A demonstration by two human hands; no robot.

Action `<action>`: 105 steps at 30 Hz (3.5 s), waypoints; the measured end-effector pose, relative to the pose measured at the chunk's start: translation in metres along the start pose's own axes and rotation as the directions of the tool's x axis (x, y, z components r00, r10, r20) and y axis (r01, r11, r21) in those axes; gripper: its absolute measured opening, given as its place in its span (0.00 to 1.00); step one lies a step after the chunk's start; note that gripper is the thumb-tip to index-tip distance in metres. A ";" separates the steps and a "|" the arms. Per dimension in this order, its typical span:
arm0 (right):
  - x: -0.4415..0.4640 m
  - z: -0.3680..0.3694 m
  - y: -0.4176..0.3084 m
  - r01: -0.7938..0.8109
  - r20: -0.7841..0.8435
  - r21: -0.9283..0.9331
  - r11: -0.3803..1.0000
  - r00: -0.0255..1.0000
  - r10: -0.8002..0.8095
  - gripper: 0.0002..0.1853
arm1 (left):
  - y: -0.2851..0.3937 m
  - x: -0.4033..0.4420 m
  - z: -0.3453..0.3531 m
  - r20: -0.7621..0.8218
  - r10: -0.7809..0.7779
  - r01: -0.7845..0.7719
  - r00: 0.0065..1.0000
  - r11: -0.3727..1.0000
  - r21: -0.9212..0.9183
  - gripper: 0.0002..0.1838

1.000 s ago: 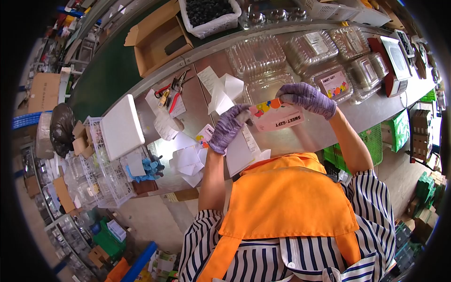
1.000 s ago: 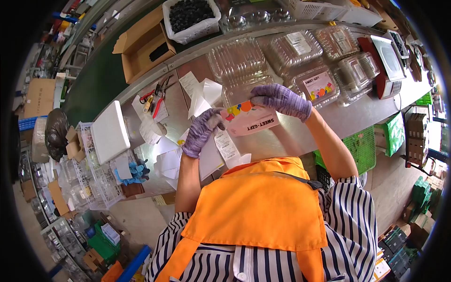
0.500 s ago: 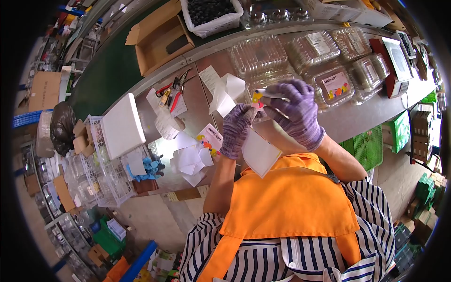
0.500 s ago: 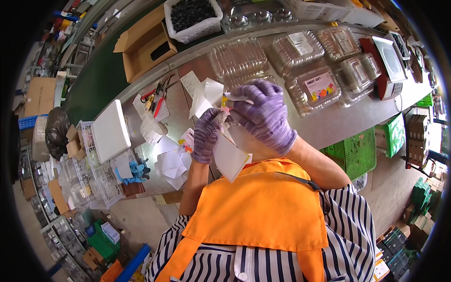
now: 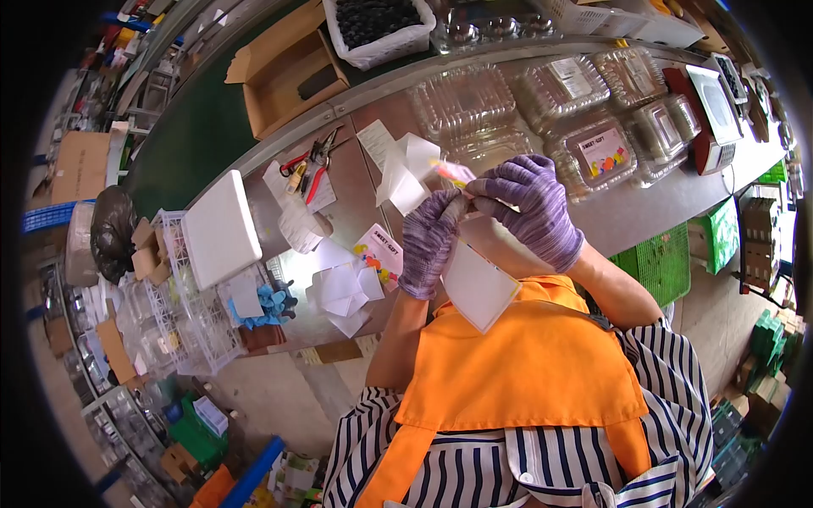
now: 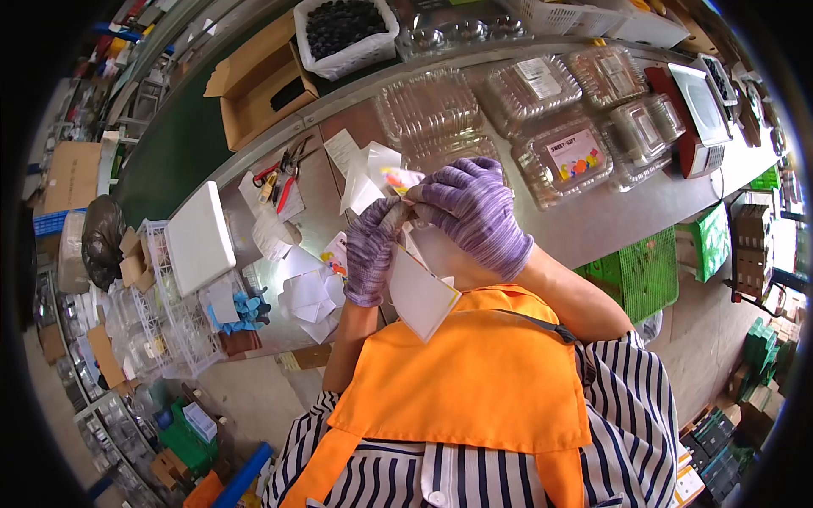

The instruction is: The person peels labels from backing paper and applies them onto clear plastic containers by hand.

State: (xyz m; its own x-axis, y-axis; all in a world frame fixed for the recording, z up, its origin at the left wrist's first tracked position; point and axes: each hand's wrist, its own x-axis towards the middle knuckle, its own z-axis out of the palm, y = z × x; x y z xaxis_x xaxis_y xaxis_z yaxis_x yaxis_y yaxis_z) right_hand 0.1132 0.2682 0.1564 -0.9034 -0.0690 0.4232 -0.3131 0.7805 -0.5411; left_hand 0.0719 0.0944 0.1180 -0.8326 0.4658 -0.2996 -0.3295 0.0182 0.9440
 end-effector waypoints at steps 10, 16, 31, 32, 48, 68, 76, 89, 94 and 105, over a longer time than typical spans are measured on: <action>0.000 -0.004 0.001 -0.048 0.040 0.086 0.995 0.998 0.045 0.09 | 0.009 -0.005 -0.002 0.062 0.260 -0.268 0.963 0.936 0.229 0.09; -0.007 0.006 0.007 -0.144 0.067 0.276 0.950 0.989 0.130 0.07 | 0.006 -0.004 -0.003 0.054 0.380 -0.372 0.923 0.851 0.370 0.07; -0.016 0.009 0.012 -0.608 0.458 0.540 0.582 0.793 0.402 0.12 | 0.009 -0.006 0.002 0.071 0.309 -0.312 0.948 0.865 0.393 0.06; -0.016 0.008 0.010 -0.608 0.460 0.547 0.575 0.793 0.400 0.12 | 0.009 -0.006 0.001 0.075 0.306 -0.309 0.949 0.859 0.409 0.06; -0.026 0.007 0.044 -0.711 0.511 0.686 0.154 0.621 0.594 0.13 | -0.059 0.015 -0.074 -0.241 0.397 -0.307 0.886 0.889 0.339 0.04; -0.076 0.029 0.142 -0.378 0.173 0.216 0.900 0.922 0.345 0.08 | -0.049 0.051 0.018 0.309 -0.235 -0.195 0.921 0.409 0.892 0.40; -0.074 0.002 0.150 -0.493 0.022 0.090 0.866 0.870 0.493 0.16 | -0.056 0.067 0.030 0.168 -0.413 -0.100 0.895 0.182 0.978 0.40; -0.070 0.051 0.147 -0.616 -0.054 0.279 0.737 0.756 0.652 0.11 | -0.051 -0.011 -0.154 -0.320 -0.001 0.122 0.948 0.925 0.361 0.25; -0.062 0.072 0.103 -0.612 0.354 0.508 0.606 0.790 0.501 0.08 | -0.073 -0.065 -0.252 -0.602 -0.072 0.392 0.796 0.817 0.422 0.18; -0.022 0.108 0.039 -0.631 0.531 0.403 0.663 0.751 0.392 0.09 | -0.033 -0.026 -0.197 -0.455 0.501 0.171 0.736 0.513 0.841 0.18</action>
State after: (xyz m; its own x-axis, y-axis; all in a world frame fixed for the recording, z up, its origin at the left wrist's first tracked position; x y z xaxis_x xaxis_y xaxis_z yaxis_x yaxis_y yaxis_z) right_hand 0.0893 0.2330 0.0479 -0.9568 -0.0757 -0.2807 0.2448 0.3108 -0.9184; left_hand 0.0169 -0.0923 0.0674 -0.9805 -0.0511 0.1898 0.0630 0.8330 0.5497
